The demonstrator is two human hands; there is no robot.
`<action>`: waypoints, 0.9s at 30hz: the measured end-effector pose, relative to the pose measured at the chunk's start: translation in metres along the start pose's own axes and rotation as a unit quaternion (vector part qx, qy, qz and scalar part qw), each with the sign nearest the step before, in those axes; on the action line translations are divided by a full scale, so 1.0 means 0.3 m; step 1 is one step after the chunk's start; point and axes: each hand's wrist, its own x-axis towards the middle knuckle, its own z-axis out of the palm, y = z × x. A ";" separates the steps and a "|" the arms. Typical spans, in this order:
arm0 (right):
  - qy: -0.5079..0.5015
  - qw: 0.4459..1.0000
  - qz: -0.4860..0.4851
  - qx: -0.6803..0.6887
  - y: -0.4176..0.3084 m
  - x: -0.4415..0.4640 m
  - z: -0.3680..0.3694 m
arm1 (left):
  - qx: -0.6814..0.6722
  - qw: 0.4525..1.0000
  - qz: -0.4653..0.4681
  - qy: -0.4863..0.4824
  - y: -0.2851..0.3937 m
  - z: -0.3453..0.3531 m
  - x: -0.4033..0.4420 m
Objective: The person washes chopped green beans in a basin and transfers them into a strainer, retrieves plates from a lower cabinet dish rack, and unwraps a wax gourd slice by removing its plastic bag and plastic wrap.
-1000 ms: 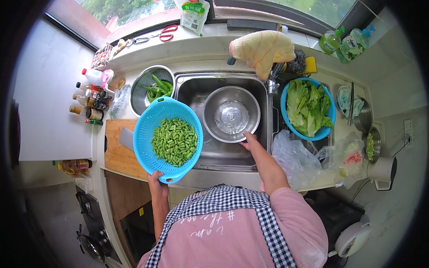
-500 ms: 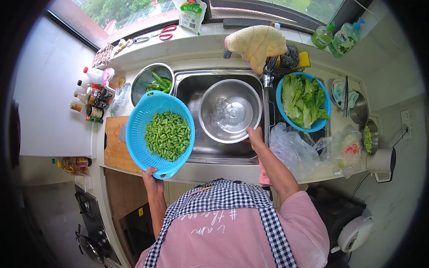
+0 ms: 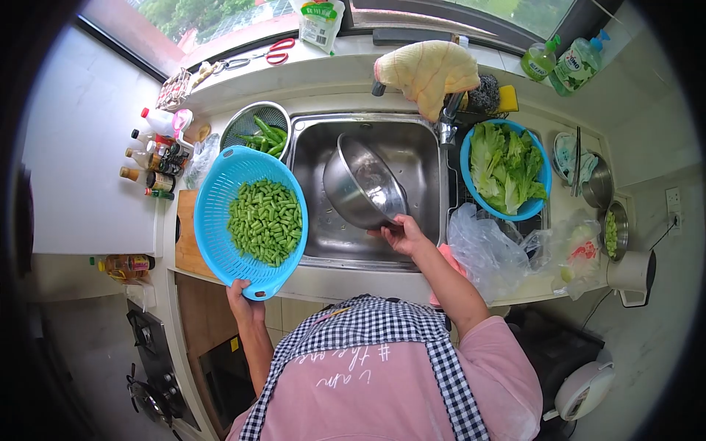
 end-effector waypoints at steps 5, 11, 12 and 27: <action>0.008 0.997 0.007 0.081 -0.045 0.031 -0.032 | 0.019 0.999 -0.016 -0.027 -0.009 -0.006 0.014; -0.204 0.934 0.087 0.282 0.030 0.029 -0.084 | 0.021 0.999 -0.020 -0.023 0.013 0.035 -0.017; -0.219 0.928 0.091 0.287 0.063 0.039 -0.082 | 0.021 0.999 -0.022 -0.030 0.014 0.033 -0.022; -0.286 0.925 0.177 0.175 0.177 0.055 -0.032 | 0.003 1.000 0.000 -0.030 0.017 -0.009 -0.035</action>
